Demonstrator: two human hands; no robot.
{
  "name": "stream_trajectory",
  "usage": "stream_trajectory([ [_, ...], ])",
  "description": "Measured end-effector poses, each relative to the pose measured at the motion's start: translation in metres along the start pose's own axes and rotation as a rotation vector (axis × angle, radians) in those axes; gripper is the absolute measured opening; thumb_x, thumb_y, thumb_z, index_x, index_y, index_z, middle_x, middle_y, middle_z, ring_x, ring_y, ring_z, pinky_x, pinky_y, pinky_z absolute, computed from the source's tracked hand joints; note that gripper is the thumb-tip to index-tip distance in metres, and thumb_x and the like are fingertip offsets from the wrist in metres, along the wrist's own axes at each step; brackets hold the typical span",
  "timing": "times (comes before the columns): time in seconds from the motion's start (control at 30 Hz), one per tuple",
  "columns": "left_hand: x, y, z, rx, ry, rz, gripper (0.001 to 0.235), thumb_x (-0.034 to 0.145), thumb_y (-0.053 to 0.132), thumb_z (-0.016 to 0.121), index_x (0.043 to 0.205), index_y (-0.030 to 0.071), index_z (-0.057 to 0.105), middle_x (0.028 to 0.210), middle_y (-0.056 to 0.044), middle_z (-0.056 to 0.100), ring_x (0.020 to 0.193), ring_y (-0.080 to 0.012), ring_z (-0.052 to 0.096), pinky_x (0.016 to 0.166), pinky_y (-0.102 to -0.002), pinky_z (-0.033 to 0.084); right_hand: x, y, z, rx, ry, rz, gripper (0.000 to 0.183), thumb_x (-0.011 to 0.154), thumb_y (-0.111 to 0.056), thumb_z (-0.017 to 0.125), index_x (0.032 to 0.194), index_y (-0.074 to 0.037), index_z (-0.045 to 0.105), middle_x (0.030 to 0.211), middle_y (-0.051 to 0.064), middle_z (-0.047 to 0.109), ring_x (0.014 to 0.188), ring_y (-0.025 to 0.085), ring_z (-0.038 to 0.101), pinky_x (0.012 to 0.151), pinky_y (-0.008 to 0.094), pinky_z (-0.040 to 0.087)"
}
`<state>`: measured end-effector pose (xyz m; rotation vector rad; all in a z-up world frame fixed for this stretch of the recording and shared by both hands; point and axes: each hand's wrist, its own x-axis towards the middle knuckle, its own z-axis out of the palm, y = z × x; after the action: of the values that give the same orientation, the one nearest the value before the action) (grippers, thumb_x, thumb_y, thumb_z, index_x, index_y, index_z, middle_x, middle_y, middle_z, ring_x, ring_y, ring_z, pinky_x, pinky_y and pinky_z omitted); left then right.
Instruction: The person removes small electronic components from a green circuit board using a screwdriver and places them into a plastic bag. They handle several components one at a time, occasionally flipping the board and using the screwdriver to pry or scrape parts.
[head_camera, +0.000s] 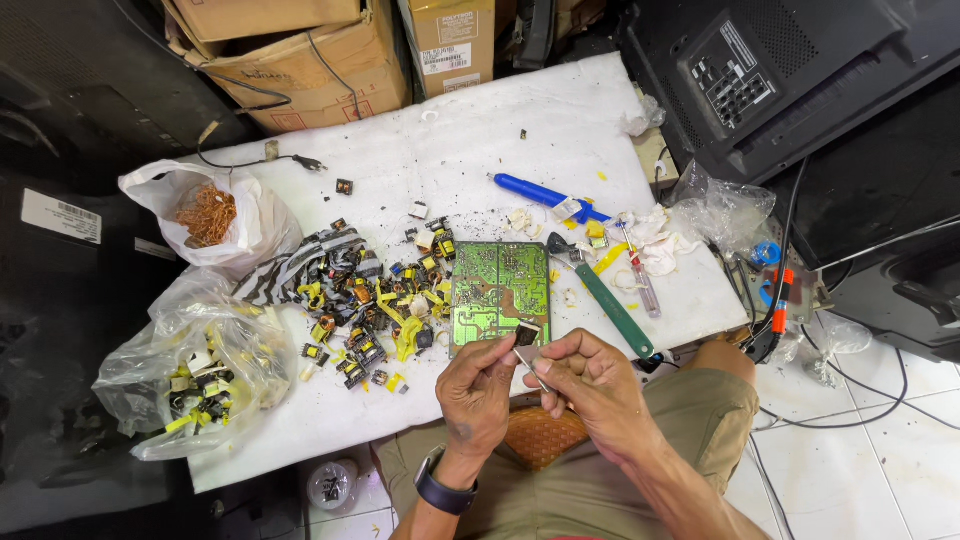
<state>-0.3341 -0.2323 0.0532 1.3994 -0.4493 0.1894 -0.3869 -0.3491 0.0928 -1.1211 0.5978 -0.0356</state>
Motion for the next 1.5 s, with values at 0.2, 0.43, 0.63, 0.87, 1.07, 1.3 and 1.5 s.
stream_trajectory([
  [0.2, -0.003, -0.001, 0.001, -0.09, 0.006, -0.213, 0.018, 0.081, 0.007, 0.06, 0.098, 0.001, 0.063, 0.081, -0.01, 0.062, 0.068, -0.0147, 0.061, 0.062, -0.023, 0.048, -0.007, -0.008, 0.008, -0.032, -0.003, -0.085, 0.021, 0.075, -0.007, 0.064, 0.094, -0.002, 0.055, 0.052, 0.012, 0.057, 0.062, 0.02, 0.064, 0.045, 0.022, 0.041],
  [0.43, -0.009, -0.006, 0.0, -0.29, 0.053, -0.324, 0.016, 0.079, 0.009, 0.062, 0.092, 0.0, 0.063, 0.083, -0.011, 0.063, 0.062, -0.0202, 0.064, 0.059, -0.029, 0.057, -0.002, -0.023, 0.005, -0.574, 0.053, -0.501, 0.026, 0.087, -0.01, 0.044, 0.104, -0.005, 0.063, 0.07, 0.006, 0.055, 0.058, 0.01, 0.056, 0.056, 0.022, 0.051],
  [0.63, -0.003, 0.004, -0.003, -0.204, -0.054, -0.264, 0.016, 0.08, 0.005, 0.06, 0.095, 0.001, 0.064, 0.085, -0.009, 0.063, 0.071, -0.0138, 0.059, 0.062, -0.022, 0.052, 0.003, -0.019, 0.011, -0.653, 0.068, -0.487, 0.019, 0.078, -0.021, 0.06, 0.092, -0.011, 0.068, 0.085, 0.0, 0.068, 0.076, 0.007, 0.061, 0.057, 0.02, 0.043],
  [0.87, 0.001, 0.006, -0.004, -0.068, 0.006, -0.414, 0.018, 0.069, 0.007, 0.072, 0.086, 0.003, 0.067, 0.081, -0.009, 0.069, 0.073, -0.0114, 0.064, 0.068, -0.022, 0.055, 0.001, -0.016, 0.015, -0.634, 0.125, -0.403, 0.019, 0.076, -0.024, 0.062, 0.088, -0.011, 0.069, 0.082, -0.002, 0.07, 0.074, 0.004, 0.059, 0.058, 0.018, 0.041],
  [1.07, 0.014, 0.006, -0.016, -0.166, -0.153, -0.5, 0.015, 0.077, 0.01, 0.064, 0.089, 0.001, 0.066, 0.079, -0.012, 0.068, 0.069, -0.0169, 0.066, 0.065, -0.027, 0.058, 0.005, -0.015, 0.012, -0.683, 0.094, -0.407, 0.02, 0.077, -0.025, 0.06, 0.088, -0.012, 0.069, 0.078, -0.002, 0.068, 0.069, 0.006, 0.058, 0.054, 0.02, 0.039],
  [1.3, 0.003, -0.036, -0.036, -0.771, -0.246, -1.006, 0.011, 0.079, 0.007, 0.062, 0.086, -0.002, 0.061, 0.064, -0.013, 0.064, 0.06, -0.0183, 0.066, 0.057, -0.028, 0.057, 0.008, -0.009, 0.009, -0.441, -0.035, -0.166, 0.025, 0.077, -0.023, 0.062, 0.094, -0.006, 0.068, 0.065, 0.002, 0.061, 0.06, 0.007, 0.055, 0.061, 0.021, 0.048],
  [1.5, -0.002, -0.028, -0.021, -0.833, -0.197, -0.835, 0.008, 0.081, 0.004, 0.061, 0.088, 0.0, 0.059, 0.07, -0.008, 0.064, 0.055, -0.0102, 0.061, 0.056, -0.024, 0.055, 0.02, 0.005, 0.011, -0.053, 0.009, -0.181, 0.021, 0.077, -0.006, 0.062, 0.096, 0.005, 0.062, 0.068, 0.012, 0.063, 0.059, 0.013, 0.057, 0.059, 0.022, 0.049],
])
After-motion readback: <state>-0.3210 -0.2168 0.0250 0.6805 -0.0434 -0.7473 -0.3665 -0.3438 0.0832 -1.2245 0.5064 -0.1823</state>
